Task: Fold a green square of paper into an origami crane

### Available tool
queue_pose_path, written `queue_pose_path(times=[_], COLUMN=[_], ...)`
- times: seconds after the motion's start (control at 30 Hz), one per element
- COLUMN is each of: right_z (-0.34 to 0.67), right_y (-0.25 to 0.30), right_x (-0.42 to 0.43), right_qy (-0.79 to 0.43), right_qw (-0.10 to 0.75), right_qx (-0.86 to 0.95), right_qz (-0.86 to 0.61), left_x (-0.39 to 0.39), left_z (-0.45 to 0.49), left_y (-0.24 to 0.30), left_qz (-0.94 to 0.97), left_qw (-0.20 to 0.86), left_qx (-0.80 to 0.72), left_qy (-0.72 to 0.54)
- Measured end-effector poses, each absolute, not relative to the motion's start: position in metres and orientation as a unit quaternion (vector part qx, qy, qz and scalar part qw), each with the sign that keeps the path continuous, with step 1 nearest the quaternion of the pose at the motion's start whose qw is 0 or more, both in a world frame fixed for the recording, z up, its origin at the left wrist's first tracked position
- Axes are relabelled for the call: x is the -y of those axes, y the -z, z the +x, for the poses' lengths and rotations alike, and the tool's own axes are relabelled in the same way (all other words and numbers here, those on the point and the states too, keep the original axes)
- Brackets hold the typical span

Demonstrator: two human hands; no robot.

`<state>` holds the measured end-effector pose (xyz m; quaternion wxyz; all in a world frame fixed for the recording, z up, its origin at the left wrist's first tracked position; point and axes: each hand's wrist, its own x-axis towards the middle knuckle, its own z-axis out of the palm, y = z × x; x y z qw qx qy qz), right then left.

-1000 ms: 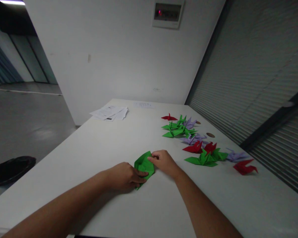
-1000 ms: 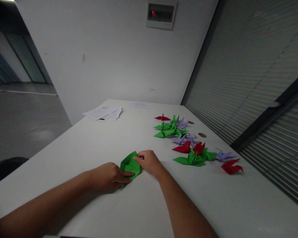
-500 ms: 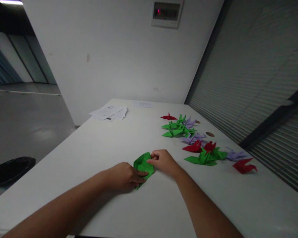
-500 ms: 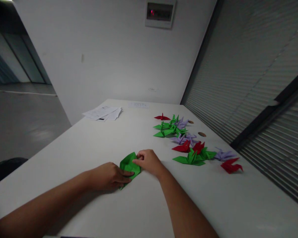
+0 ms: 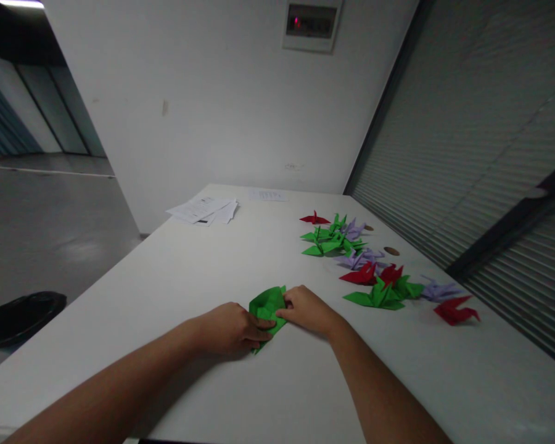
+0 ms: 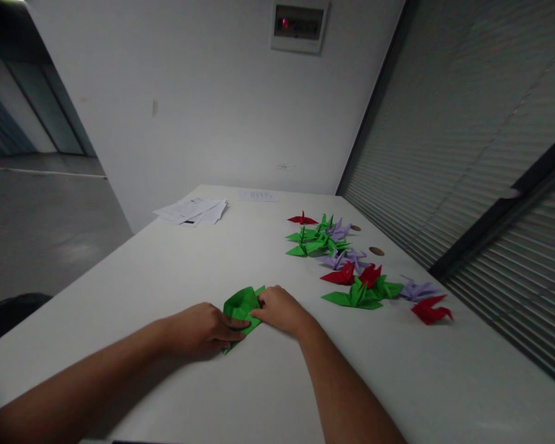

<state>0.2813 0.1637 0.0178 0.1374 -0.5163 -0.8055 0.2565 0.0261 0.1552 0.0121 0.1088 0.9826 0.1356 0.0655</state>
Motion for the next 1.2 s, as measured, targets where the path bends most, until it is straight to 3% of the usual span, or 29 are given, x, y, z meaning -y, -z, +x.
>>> queue_pose_path(times=[0.5,0.77,0.9,1.2], right_z=[0.276,0.271,0.272,0.276], right_y=[-0.018,-0.015,-0.016,-0.016], right_x=[-0.167,-0.165,-0.165,-0.169], right_qy=[-0.261,-0.242,-0.248,-0.175], right_qw=[0.347,0.403,0.383,0.222], right_qx=[0.758,0.728,0.729,0.776], right_qz=[-0.487,-0.499,-0.509,-0.564], left_x=[-0.155,-0.153,-0.154,-0.151], left_z=[0.026,0.028,0.028,0.029], left_y=[-0.009,-0.014,-0.013,-0.009], left_qz=[0.984,0.982,0.983,0.975], left_qw=[0.088,0.096,0.095,0.094], left_qx=[-0.138,-0.151,-0.147,-0.18], left_qy=[-0.071,-0.062,-0.059,-0.089])
